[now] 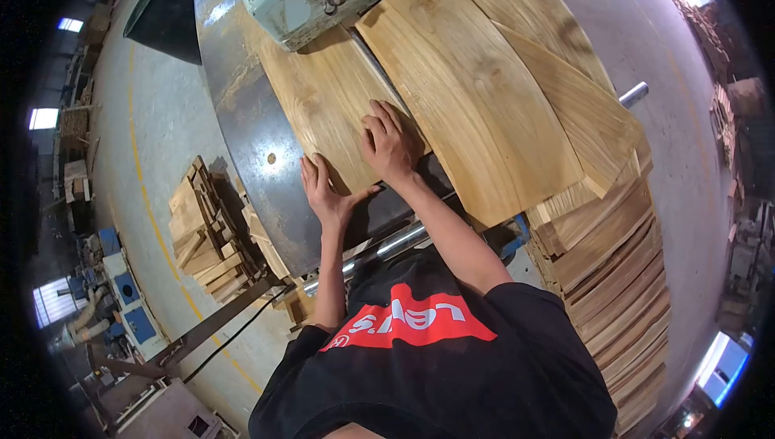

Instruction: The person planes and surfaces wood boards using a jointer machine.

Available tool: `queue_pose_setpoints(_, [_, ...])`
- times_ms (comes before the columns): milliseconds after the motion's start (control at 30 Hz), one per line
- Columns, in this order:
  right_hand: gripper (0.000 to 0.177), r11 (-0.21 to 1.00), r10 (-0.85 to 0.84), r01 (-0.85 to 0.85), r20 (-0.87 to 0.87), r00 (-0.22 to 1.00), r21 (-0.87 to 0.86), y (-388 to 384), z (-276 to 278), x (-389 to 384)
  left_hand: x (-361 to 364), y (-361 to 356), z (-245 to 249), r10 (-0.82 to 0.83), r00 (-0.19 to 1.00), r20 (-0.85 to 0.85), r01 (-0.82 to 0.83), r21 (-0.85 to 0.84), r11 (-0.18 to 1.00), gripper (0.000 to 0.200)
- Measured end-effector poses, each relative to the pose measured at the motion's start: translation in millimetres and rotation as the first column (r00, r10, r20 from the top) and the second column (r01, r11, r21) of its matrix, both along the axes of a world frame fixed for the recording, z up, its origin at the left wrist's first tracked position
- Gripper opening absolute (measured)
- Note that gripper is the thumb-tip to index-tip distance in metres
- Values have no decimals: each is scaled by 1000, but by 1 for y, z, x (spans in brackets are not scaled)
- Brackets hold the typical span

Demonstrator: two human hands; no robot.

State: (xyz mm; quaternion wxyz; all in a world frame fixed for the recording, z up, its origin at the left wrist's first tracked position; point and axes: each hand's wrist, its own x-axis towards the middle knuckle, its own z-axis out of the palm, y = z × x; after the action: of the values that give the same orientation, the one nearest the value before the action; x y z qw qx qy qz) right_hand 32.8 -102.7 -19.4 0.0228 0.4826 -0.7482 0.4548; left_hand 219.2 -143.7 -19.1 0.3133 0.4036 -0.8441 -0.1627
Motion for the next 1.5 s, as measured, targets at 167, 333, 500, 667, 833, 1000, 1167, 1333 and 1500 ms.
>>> queue_pose_setpoints(167, [24, 1000, -17, 16, -13, 1000, -24, -48, 2, -15, -17, -42, 12, 22, 998, 63, -23, 11, 1000, 145])
queue_pose_setpoints(333, [21, 997, -12, 9, -37, 999, -83, -82, -5, -21, -21, -68, 2, 60, 996, 59, -58, -30, 998, 143])
queue_pose_setpoints(500, [25, 994, 29, -35, -62, 998, -104, -114, -11, -32, -21, -67, 3, 118, 992, -43, -120, -27, 992, 138])
queue_pose_setpoints(667, [38, 982, 171, -165, 63, 983, -93, -124, -2, -47, -21, -73, -5, 124, 981, -150, -124, 9, 992, 134])
queue_pose_setpoints(833, [56, 986, 164, -159, -125, 979, 53, -24, 44, -16, -23, -79, -15, 166, 948, -270, -163, 34, 986, 127])
queue_pose_setpoints(1000, [66, 929, 56, 43, -253, 966, 367, 126, 69, 41, -26, -80, -12, 196, 937, -289, -181, 78, 980, 116])
queue_pose_setpoints(1167, [75, 821, -157, 366, -443, 883, 438, 178, 64, 32, -26, -80, -12, 210, 934, -288, -186, 109, 976, 108])
queue_pose_setpoints(1333, [78, 643, -56, 479, -588, 807, 598, 193, 71, 1, -23, -84, -20, 158, 943, -294, -135, 95, 986, 94])
queue_pose_setpoints(1500, [69, 603, 135, 524, -724, 676, 601, 196, 51, 14, -14, -74, -22, 89, 944, -318, -69, 75, 995, 86])
